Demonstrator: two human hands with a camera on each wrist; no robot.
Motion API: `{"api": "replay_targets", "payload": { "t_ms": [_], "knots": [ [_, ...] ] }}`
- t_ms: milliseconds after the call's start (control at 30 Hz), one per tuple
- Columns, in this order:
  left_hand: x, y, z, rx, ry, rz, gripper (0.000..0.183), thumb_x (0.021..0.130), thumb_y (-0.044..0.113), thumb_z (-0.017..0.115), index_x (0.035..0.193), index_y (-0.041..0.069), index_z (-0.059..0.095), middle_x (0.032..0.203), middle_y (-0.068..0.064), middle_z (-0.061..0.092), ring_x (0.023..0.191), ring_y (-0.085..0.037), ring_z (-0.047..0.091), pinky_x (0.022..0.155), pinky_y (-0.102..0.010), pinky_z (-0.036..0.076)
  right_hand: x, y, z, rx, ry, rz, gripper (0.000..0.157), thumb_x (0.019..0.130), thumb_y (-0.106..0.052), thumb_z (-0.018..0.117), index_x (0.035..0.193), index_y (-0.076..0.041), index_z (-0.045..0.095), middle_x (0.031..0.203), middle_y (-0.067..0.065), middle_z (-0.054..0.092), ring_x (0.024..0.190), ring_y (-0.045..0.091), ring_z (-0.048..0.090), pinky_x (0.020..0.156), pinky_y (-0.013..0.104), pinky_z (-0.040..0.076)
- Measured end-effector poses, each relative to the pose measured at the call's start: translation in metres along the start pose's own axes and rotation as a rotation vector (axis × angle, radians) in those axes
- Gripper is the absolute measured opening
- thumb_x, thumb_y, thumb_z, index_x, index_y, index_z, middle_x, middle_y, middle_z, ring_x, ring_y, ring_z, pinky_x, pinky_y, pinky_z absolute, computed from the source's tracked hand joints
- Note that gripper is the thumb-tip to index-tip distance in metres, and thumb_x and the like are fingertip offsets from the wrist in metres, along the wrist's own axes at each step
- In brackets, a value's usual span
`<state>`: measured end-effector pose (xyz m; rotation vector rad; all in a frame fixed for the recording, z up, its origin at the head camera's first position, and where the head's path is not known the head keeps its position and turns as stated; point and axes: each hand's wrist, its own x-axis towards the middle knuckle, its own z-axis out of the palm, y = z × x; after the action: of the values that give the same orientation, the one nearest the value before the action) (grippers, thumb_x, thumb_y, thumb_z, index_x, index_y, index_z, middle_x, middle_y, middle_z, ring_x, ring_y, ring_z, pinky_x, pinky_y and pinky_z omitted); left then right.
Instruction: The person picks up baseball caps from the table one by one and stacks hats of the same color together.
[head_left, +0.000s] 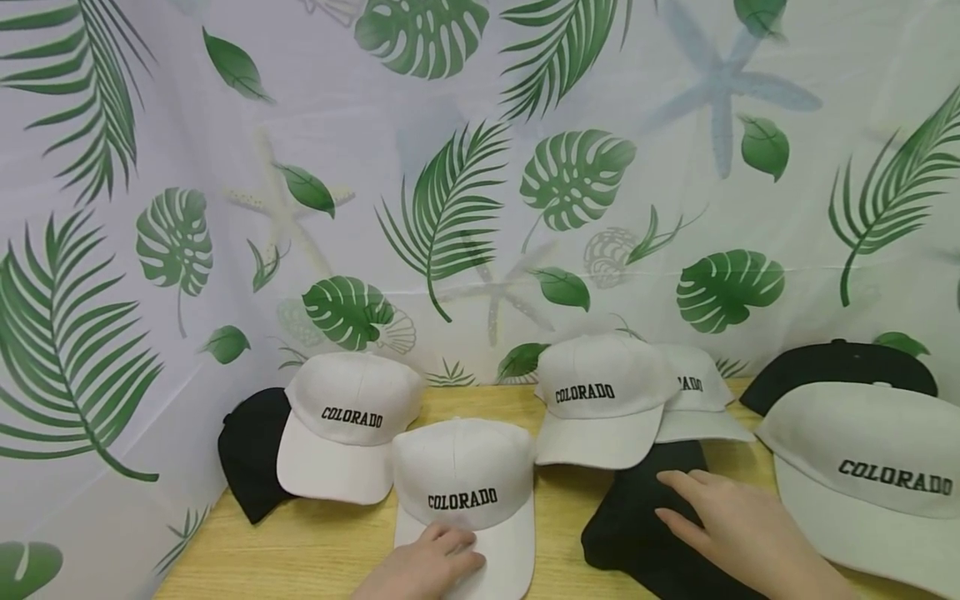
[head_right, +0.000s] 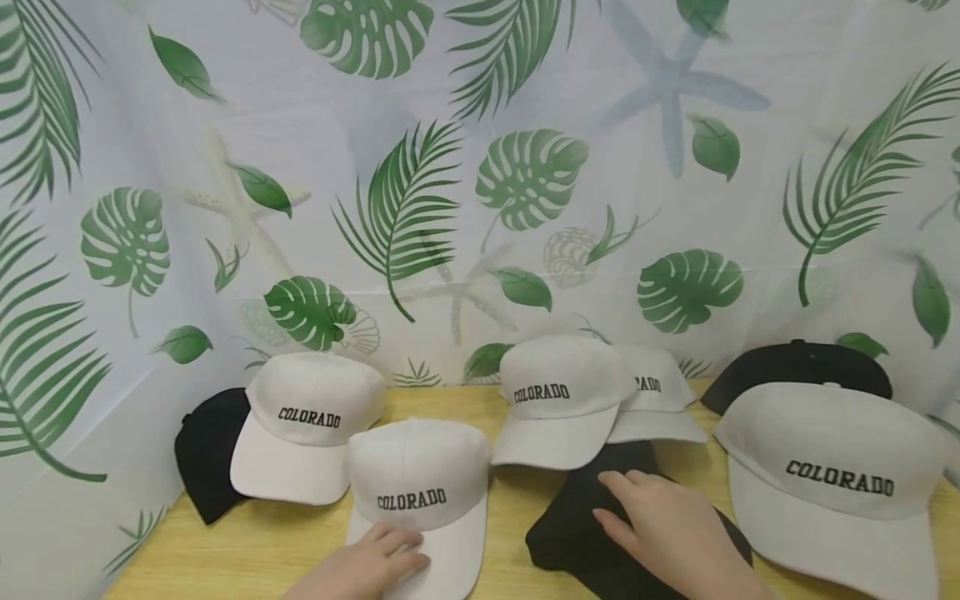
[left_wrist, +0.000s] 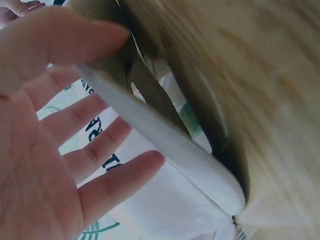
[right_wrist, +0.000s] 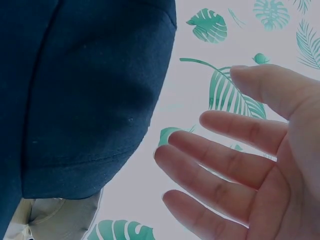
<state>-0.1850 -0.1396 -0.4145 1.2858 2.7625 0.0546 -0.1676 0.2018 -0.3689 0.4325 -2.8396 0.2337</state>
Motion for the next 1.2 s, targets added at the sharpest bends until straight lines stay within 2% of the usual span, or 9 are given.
{"api": "replay_targets", "payload": {
  "t_ms": [200,267,400,500,600,733,867,1033,1200],
  "knots": [
    [-0.002,-0.005,-0.002,-0.012,0.037,0.053,0.051,0.075,0.052,0.06,0.113,0.019,0.057,0.119,0.002,0.048,0.11,-0.017,0.041,0.077,-0.027,0.045,0.001,-0.001,0.0,-0.015,-0.006,-0.004,0.035,0.074,-0.036,0.068,0.1,-0.013,0.063,0.08,-0.003,0.062,0.06,0.009,0.055,0.047,0.028,0.042],
    [-0.005,-0.011,-0.005,-0.106,0.054,0.043,0.05,0.074,0.049,0.063,0.113,0.019,0.057,0.119,0.004,0.049,0.11,-0.014,0.042,0.081,-0.027,0.043,0.002,-0.002,0.0,-0.011,-0.006,-0.006,0.035,0.074,-0.035,0.068,0.1,-0.013,0.063,0.08,-0.003,0.062,0.061,0.009,0.055,0.048,0.029,0.042],
    [-0.01,-0.032,-0.013,-0.332,0.202,0.041,0.041,0.078,0.034,0.066,0.11,0.011,0.057,0.111,0.002,0.055,0.103,-0.013,0.049,0.086,-0.029,0.04,0.004,-0.004,-0.001,-0.009,-0.017,-0.002,0.035,0.074,-0.036,0.067,0.101,-0.013,0.062,0.08,-0.004,0.061,0.062,0.008,0.055,0.049,0.029,0.044],
    [-0.011,-0.053,-0.018,-0.469,0.333,-0.02,0.03,0.083,0.024,0.062,0.106,0.005,0.058,0.102,-0.003,0.06,0.095,-0.017,0.054,0.08,-0.035,0.043,0.005,-0.005,0.0,-0.025,-0.022,-0.003,0.036,0.074,-0.037,0.067,0.101,-0.014,0.063,0.079,-0.006,0.06,0.061,0.007,0.054,0.048,0.028,0.043],
    [-0.009,-0.071,-0.022,-0.578,0.428,-0.185,0.023,0.085,0.02,0.059,0.103,0.006,0.059,0.099,-0.003,0.061,0.093,-0.021,0.055,0.074,-0.039,0.044,0.006,-0.007,0.001,-0.039,-0.029,-0.003,0.036,0.074,-0.039,0.067,0.101,-0.015,0.063,0.079,-0.007,0.06,0.059,0.007,0.053,0.046,0.026,0.04],
    [-0.001,-0.088,-0.023,-0.633,0.557,-0.388,0.017,0.087,0.015,0.057,0.101,0.006,0.061,0.102,-0.006,0.059,0.098,-0.025,0.054,0.076,-0.042,0.044,0.007,-0.009,0.003,-0.017,-0.073,0.022,0.037,0.074,-0.038,0.067,0.102,-0.014,0.062,0.081,-0.005,0.061,0.062,0.009,0.055,0.048,0.029,0.043],
    [0.01,-0.098,-0.02,-0.684,0.65,-0.48,0.021,0.09,0.014,0.053,0.104,0.0,0.059,0.108,-0.015,0.056,0.104,-0.031,0.05,0.085,-0.046,0.04,0.01,-0.013,0.003,0.021,-0.097,0.041,0.037,0.075,-0.037,0.067,0.103,-0.014,0.062,0.086,-0.002,0.062,0.067,0.012,0.058,0.055,0.034,0.047],
    [0.027,-0.104,-0.015,-0.774,0.657,-0.546,0.029,0.093,0.017,0.044,0.108,-0.005,0.056,0.106,-0.018,0.056,0.101,-0.031,0.05,0.086,-0.044,0.038,0.018,-0.021,-0.001,0.107,-0.086,0.025,0.032,0.076,-0.036,0.066,0.102,-0.016,0.062,0.085,-0.006,0.062,0.07,0.009,0.058,0.058,0.031,0.047],
    [0.037,-0.106,-0.012,-0.929,0.618,-0.569,0.033,0.094,0.018,0.043,0.113,-0.007,0.054,0.112,-0.02,0.052,0.105,-0.03,0.047,0.088,-0.044,0.038,0.031,-0.033,-0.002,0.305,-0.045,-0.051,0.025,0.081,-0.035,0.062,0.097,-0.016,0.063,0.079,-0.014,0.06,0.068,0.001,0.056,0.058,0.024,0.046]
  ]
}}
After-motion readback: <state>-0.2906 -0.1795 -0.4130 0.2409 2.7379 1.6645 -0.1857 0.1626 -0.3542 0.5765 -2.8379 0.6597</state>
